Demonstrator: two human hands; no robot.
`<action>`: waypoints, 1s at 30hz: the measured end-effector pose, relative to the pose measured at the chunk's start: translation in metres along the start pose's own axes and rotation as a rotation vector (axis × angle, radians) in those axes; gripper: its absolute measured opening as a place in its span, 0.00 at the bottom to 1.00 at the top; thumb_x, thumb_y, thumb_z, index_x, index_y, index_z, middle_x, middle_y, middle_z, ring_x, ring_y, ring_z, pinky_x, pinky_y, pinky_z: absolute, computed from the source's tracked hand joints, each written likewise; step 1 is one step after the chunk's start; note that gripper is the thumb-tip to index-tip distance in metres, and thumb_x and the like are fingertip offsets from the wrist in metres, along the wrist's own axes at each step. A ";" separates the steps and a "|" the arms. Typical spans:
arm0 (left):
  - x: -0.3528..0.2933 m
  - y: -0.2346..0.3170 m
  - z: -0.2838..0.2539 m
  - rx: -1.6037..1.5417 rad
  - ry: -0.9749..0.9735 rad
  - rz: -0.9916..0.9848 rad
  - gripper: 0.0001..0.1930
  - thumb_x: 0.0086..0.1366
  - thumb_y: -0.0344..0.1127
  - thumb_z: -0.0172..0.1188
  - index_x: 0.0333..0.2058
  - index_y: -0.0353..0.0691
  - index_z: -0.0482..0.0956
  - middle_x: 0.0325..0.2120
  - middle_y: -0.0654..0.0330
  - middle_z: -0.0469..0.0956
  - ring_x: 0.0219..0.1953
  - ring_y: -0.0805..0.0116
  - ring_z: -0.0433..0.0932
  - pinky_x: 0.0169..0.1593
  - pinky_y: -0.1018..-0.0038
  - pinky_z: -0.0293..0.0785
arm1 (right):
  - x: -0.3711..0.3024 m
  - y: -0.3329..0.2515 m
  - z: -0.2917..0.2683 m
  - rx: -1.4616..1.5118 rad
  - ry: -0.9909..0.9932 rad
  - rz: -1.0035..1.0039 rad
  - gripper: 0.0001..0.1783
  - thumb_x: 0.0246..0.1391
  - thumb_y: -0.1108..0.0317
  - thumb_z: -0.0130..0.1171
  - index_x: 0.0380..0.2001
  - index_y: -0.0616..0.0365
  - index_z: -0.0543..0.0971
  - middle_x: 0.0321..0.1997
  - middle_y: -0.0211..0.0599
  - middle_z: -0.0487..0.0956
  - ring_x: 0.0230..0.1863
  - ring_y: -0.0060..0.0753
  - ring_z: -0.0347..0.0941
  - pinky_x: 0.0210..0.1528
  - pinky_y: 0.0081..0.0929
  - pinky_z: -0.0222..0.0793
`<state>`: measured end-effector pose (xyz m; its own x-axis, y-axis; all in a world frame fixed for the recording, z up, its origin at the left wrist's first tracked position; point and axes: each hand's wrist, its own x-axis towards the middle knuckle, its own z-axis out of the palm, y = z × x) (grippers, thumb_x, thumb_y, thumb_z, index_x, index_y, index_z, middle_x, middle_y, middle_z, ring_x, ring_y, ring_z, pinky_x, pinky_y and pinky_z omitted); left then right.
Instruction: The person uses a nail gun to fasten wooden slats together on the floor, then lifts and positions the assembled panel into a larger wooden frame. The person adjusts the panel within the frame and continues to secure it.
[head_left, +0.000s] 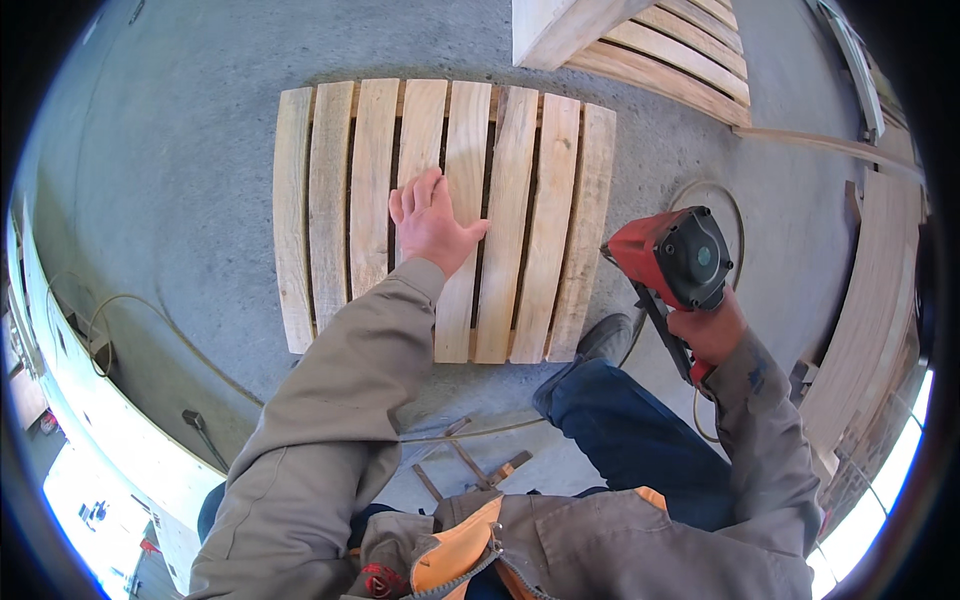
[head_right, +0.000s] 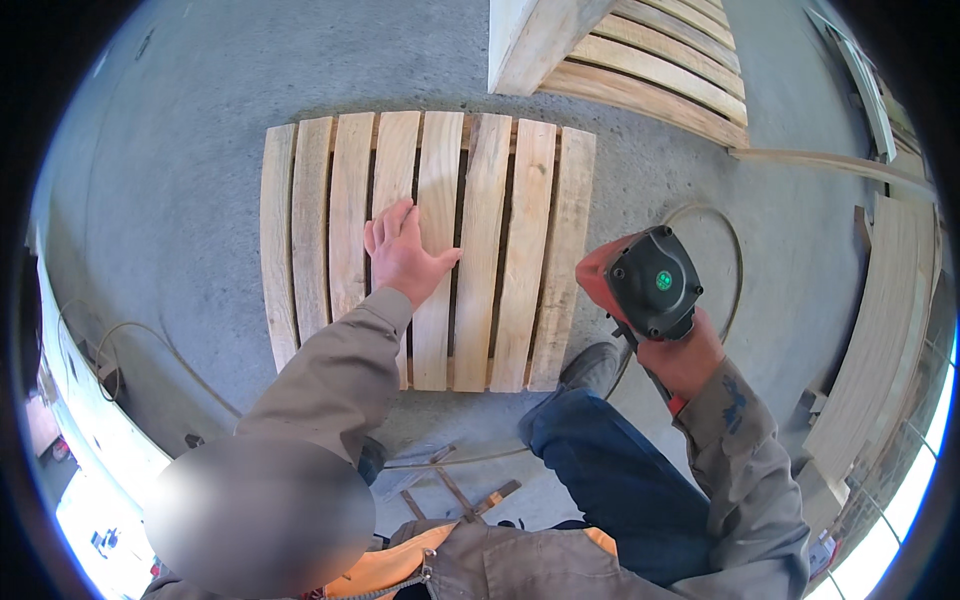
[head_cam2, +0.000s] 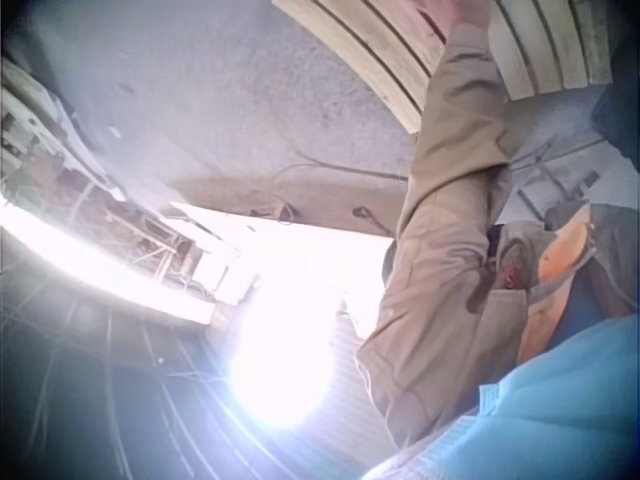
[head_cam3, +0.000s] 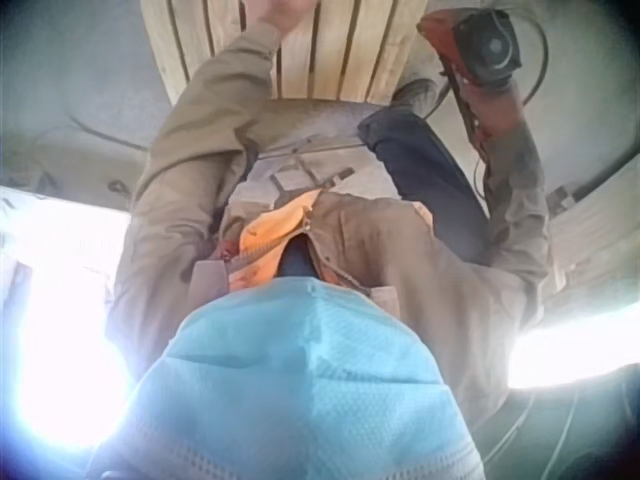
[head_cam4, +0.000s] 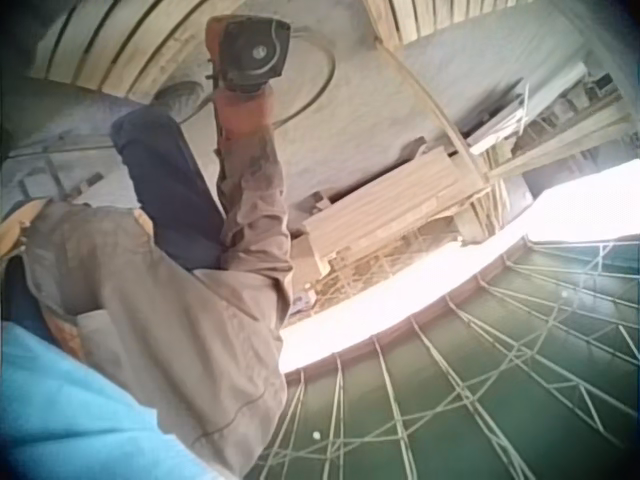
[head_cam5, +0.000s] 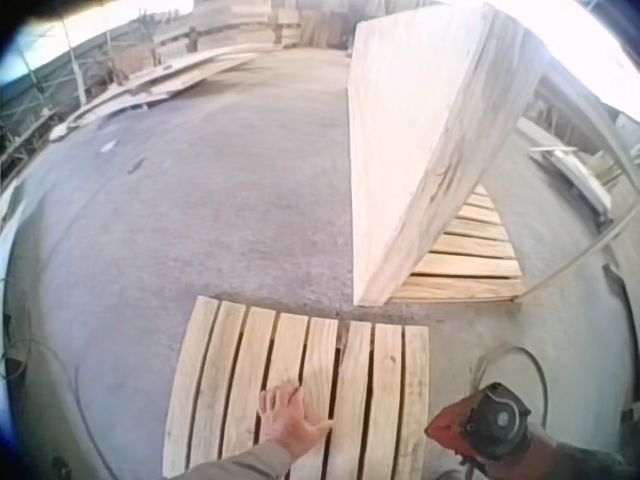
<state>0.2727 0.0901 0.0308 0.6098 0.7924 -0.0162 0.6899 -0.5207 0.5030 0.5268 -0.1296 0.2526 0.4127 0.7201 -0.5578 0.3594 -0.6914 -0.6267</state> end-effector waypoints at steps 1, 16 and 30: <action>-0.001 0.002 0.001 0.006 -0.012 -0.022 0.42 0.48 0.51 0.77 0.58 0.35 0.72 0.63 0.55 0.64 0.69 0.56 0.57 0.71 0.52 0.48 | 0.000 0.004 0.001 0.003 -0.002 -0.024 0.19 0.40 0.79 0.59 0.41 0.63 0.80 0.32 0.34 0.81 0.35 0.26 0.76 0.37 0.31 0.74; 0.001 0.014 0.016 -0.011 0.027 -0.209 0.40 0.47 0.47 0.78 0.57 0.37 0.73 0.65 0.59 0.63 0.73 0.59 0.53 0.72 0.45 0.43 | -0.002 0.017 -0.001 0.028 0.021 -0.007 0.18 0.40 0.80 0.57 0.39 0.63 0.80 0.30 0.33 0.80 0.34 0.25 0.75 0.36 0.31 0.73; 0.006 0.023 0.011 -0.019 -0.015 -0.255 0.43 0.47 0.53 0.79 0.56 0.35 0.71 0.65 0.58 0.60 0.73 0.59 0.50 0.72 0.44 0.40 | -0.004 0.022 -0.003 0.038 -0.019 -0.043 0.20 0.46 0.84 0.54 0.44 0.60 0.82 0.38 0.35 0.85 0.42 0.29 0.80 0.48 0.28 0.74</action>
<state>0.2967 0.0793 0.0325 0.4228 0.8925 -0.1570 0.8147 -0.2985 0.4971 0.5351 -0.1475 0.2425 0.3811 0.7504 -0.5400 0.3440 -0.6572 -0.6706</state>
